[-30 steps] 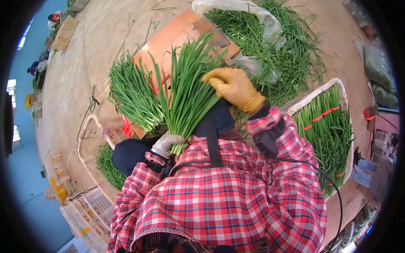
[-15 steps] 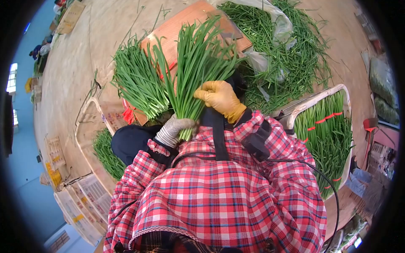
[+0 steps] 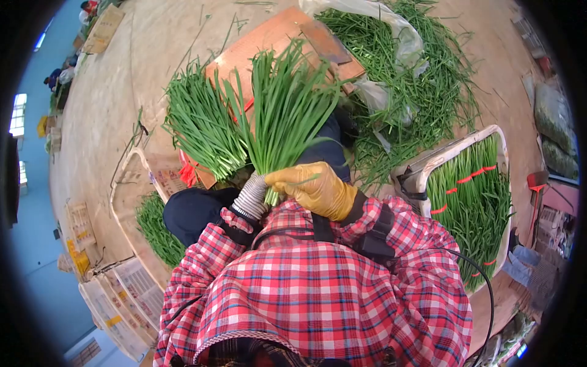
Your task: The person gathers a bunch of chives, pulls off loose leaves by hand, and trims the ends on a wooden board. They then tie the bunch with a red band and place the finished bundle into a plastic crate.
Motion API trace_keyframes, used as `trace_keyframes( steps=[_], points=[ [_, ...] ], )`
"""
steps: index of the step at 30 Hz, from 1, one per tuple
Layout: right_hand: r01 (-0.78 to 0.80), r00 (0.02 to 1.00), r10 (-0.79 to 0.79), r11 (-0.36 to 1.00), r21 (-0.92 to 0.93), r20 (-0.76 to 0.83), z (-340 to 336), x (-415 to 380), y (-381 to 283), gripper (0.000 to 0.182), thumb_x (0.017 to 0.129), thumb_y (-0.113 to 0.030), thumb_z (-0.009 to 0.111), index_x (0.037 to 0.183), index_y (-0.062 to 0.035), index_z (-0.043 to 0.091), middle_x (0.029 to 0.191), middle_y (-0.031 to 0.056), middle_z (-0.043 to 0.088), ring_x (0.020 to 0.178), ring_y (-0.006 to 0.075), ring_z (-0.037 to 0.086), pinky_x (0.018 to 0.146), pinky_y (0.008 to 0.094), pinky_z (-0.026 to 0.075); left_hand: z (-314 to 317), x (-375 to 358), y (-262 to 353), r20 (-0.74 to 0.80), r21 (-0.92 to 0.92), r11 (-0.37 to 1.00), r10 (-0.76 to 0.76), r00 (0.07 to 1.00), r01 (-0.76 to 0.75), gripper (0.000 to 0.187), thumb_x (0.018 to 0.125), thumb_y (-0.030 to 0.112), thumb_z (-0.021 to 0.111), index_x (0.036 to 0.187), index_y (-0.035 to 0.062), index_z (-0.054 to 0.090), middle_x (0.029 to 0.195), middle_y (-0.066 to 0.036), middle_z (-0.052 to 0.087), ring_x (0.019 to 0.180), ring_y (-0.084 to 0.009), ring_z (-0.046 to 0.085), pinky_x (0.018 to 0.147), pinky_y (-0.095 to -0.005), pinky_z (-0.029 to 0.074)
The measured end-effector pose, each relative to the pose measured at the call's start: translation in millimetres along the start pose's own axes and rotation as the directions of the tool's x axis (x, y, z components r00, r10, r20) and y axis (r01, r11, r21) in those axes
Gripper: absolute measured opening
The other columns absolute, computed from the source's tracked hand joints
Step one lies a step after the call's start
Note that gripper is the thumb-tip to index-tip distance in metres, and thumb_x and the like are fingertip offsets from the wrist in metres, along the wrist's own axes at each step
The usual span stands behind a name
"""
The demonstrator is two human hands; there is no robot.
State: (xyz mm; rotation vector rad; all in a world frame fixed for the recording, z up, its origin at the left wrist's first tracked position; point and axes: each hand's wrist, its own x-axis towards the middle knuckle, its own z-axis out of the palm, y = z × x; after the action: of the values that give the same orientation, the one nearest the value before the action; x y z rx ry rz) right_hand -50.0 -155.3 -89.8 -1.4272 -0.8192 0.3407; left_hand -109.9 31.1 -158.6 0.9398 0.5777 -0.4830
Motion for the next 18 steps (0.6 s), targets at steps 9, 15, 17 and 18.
trace_keyframes(
  steps=[9, 15, 17, 18],
  points=[
    [0.433, 0.540, 0.252, 0.735, 0.521, -0.803, -167, 30, -15, 0.036, 0.097, -0.029, 0.047, 0.123, -0.0063, 0.057, 0.101, 0.0046, 0.063, 0.089, 0.0124, 0.057, 0.072, 0.0238, 0.044, -15, -14, 0, 0.304, -0.075, 0.996, -0.022, 0.952, 0.047, 0.041, 0.072, 0.020, 0.075, 0.102, -0.0002, 0.056, 0.084, -0.009, 0.059, 0.064, -0.0164, 0.057, 0.056, -0.0278, 0.049],
    [-0.099, 0.698, 0.024, 0.993, -0.063, -0.715, -181, 45, -29, 0.025, 0.095, -0.023, 0.052, 0.111, -0.0100, 0.065, 0.111, 0.0038, 0.064, 0.095, 0.0169, 0.059, 0.078, 0.0314, 0.047, -9, -21, 9, 0.297, 0.051, 0.999, -0.031, 0.955, 0.016, 0.043, 0.066, 0.022, 0.079, 0.097, -0.0019, 0.060, 0.081, -0.010, 0.062, 0.064, -0.0170, 0.059, 0.057, -0.0282, 0.049],
    [-0.049, 0.840, -0.262, 0.836, -0.546, -0.476, -162, 65, -31, 0.021, 0.090, -0.020, 0.055, 0.103, -0.0098, 0.069, 0.104, 0.0078, 0.066, 0.094, 0.0220, 0.061, 0.080, 0.0344, 0.047, -3, -22, 11, 0.279, 0.034, 0.999, -0.024, 0.960, 0.015, 0.042, 0.066, 0.020, 0.079, 0.097, -0.0018, 0.061, 0.080, -0.010, 0.063, 0.065, -0.0178, 0.059, 0.058, -0.0284, 0.049],
    [0.009, 0.859, -0.407, 0.619, -0.786, -0.311, -160, 73, -28, 0.020, 0.088, -0.018, 0.056, 0.100, -0.0100, 0.070, 0.099, 0.0105, 0.067, 0.093, 0.0250, 0.062, 0.081, 0.0358, 0.047, -1, -24, 12, 0.251, 0.089, 0.996, -0.027, 0.968, 0.004, 0.042, 0.066, 0.020, 0.080, 0.097, -0.0014, 0.061, 0.080, -0.010, 0.063, 0.065, -0.0182, 0.059, 0.058, -0.0287, 0.048]
  ],
)
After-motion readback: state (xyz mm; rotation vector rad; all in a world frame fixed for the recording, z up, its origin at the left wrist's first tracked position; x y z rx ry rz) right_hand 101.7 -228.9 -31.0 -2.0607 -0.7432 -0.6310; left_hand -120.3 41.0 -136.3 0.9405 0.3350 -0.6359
